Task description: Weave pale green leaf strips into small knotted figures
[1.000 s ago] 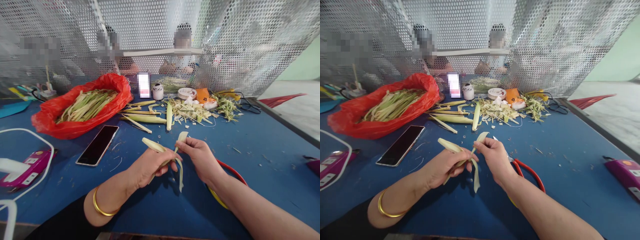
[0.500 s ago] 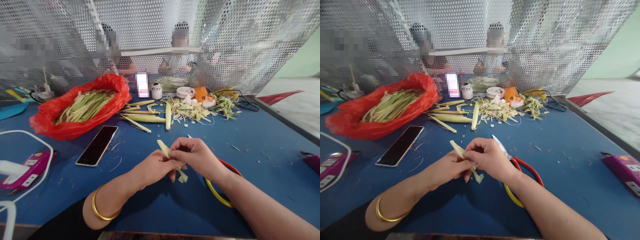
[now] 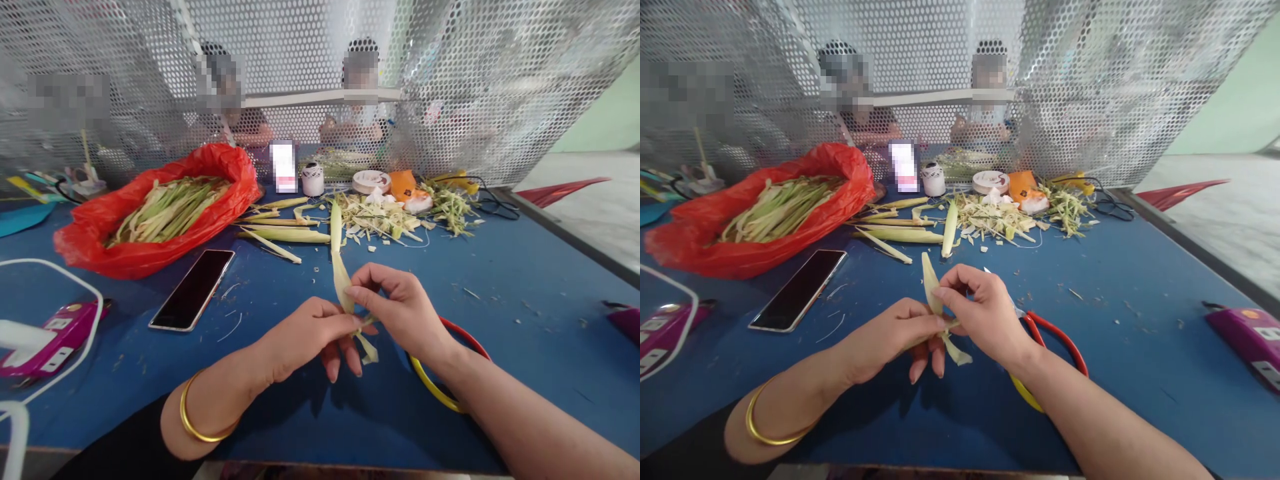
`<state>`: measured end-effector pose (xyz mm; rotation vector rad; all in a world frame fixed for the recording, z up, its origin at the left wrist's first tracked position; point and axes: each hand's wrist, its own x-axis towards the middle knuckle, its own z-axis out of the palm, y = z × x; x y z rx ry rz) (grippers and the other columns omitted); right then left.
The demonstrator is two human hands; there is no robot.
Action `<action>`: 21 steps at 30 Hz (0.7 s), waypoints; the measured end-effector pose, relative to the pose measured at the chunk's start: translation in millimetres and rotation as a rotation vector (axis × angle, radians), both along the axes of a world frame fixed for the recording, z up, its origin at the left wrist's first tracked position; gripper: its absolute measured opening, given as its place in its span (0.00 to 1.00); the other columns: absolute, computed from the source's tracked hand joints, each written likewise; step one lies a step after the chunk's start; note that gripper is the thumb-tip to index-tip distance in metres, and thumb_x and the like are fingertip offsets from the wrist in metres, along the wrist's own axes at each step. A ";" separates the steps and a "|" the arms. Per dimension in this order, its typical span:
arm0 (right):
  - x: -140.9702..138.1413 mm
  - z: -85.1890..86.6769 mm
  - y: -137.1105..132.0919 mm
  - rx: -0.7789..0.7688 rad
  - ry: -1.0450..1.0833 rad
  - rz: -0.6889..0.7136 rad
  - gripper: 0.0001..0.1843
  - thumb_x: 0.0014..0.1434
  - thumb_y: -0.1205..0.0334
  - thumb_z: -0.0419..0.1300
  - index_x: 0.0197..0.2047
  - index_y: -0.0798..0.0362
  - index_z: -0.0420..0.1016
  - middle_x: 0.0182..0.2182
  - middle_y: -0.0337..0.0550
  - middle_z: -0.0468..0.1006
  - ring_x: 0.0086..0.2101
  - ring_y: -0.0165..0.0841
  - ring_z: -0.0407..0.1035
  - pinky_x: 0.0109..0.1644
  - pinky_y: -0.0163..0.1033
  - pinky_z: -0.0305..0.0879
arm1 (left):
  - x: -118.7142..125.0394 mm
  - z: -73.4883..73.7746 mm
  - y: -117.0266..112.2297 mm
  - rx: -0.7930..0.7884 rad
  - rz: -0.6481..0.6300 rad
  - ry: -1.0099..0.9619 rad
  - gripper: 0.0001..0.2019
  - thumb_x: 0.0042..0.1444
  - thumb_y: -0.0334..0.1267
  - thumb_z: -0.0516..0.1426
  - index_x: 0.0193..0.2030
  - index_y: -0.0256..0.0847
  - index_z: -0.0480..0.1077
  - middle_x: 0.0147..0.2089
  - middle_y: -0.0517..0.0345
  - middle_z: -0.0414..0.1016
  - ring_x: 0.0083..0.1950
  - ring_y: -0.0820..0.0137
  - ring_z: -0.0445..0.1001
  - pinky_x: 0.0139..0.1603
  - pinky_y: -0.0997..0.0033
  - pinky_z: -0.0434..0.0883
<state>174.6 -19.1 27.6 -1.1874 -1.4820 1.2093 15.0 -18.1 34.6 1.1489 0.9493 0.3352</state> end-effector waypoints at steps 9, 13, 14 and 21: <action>-3.9 -4.6 -2.4 0.009 0.025 0.063 0.09 0.58 0.62 0.58 0.26 0.51 0.66 0.18 0.30 0.65 0.18 0.23 0.56 0.20 0.31 0.54 | -1.9 -4.2 0.9 -0.040 -0.020 -0.032 0.10 0.52 0.41 0.58 0.29 0.35 0.77 0.27 0.52 0.79 0.18 0.76 0.69 0.25 0.74 0.68; -5.5 -5.4 -5.4 0.080 -0.055 0.021 0.09 0.58 0.63 0.57 0.26 0.52 0.67 0.19 0.31 0.65 0.20 0.24 0.58 0.22 0.31 0.55 | -1.8 -2.8 0.0 -0.042 -0.063 -0.007 0.11 0.52 0.42 0.59 0.29 0.35 0.77 0.29 0.53 0.79 0.17 0.77 0.68 0.24 0.74 0.68; -6.4 -5.4 -5.9 0.098 -0.080 0.003 0.09 0.58 0.64 0.57 0.26 0.52 0.67 0.19 0.32 0.66 0.21 0.24 0.58 0.23 0.31 0.55 | -1.1 -2.6 -0.4 -0.046 -0.069 -0.002 0.12 0.52 0.42 0.59 0.28 0.35 0.76 0.28 0.53 0.79 0.17 0.77 0.67 0.24 0.74 0.67; -9.7 -9.7 -1.4 0.155 -0.158 -0.064 0.10 0.59 0.63 0.56 0.26 0.51 0.68 0.21 0.34 0.69 0.24 0.27 0.63 0.27 0.33 0.59 | 3.3 -10.2 -3.2 -0.012 0.013 -0.003 0.14 0.51 0.43 0.60 0.20 0.36 0.73 0.21 0.58 0.73 0.18 0.77 0.66 0.25 0.74 0.65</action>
